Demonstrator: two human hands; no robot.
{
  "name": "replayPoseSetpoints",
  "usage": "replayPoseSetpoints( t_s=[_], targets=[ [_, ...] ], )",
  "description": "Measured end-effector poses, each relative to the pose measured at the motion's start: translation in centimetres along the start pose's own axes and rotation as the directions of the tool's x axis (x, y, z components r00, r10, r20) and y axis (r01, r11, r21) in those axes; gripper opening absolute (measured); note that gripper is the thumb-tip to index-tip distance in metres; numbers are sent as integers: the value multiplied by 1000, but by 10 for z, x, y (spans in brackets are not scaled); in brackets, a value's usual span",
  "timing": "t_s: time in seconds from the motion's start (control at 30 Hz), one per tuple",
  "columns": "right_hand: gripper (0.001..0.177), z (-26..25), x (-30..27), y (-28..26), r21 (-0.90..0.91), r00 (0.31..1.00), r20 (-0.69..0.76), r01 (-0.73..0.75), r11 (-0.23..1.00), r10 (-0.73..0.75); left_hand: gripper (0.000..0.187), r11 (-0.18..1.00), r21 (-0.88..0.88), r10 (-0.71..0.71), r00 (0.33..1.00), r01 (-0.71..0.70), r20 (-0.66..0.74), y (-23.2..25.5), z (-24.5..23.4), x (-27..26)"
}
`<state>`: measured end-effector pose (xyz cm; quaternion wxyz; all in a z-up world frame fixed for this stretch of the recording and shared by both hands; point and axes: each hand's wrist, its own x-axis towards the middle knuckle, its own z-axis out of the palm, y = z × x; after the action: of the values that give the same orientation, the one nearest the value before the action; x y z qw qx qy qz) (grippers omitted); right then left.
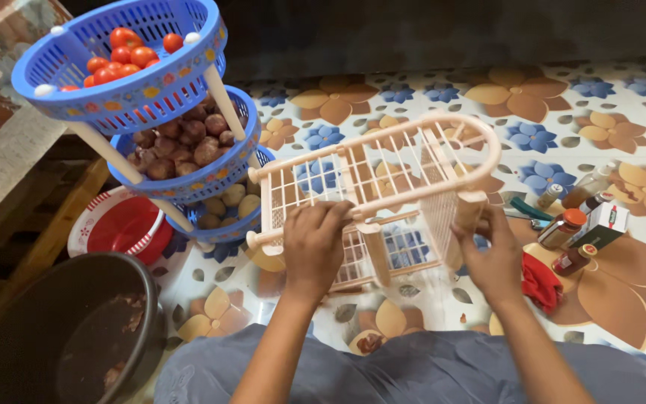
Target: The person assembles a beige plastic two-tier rack by connecting its side panels and shelves. Then the person places several small bottles and a box onto the top shelf of the rack.
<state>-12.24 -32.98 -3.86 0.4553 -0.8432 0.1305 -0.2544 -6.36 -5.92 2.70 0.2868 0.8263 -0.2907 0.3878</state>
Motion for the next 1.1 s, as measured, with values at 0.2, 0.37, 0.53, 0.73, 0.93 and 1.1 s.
replayPoseSetpoints(
  t_s=[0.2,0.37,0.53,0.73,0.93,1.1],
  targets=[
    [35,-16,47,-72,-154,884,-120,434,888,-453,28,918,-298,-268,963,263,25,-28,11,0],
    [34,-5,65,-120,-255,766,34,628,735,-642,26,687,-519,-450,859,508,245,-62,54,-23],
    [40,28,55,-127,-176,653,249,756,630,-715,57,579,-166,-638,571,798,517,-71,112,-59],
    [49,49,57,-119,-230,685,272,728,646,-676,56,478,-31,-781,441,878,442,-86,143,-65],
    [47,52,53,-123,-264,702,265,713,650,-661,52,-13,-153,-739,94,988,667,-91,146,-44],
    [35,42,47,-117,-101,648,141,762,640,-749,45,-88,-317,-718,160,944,678,-86,151,-51]
  ],
)
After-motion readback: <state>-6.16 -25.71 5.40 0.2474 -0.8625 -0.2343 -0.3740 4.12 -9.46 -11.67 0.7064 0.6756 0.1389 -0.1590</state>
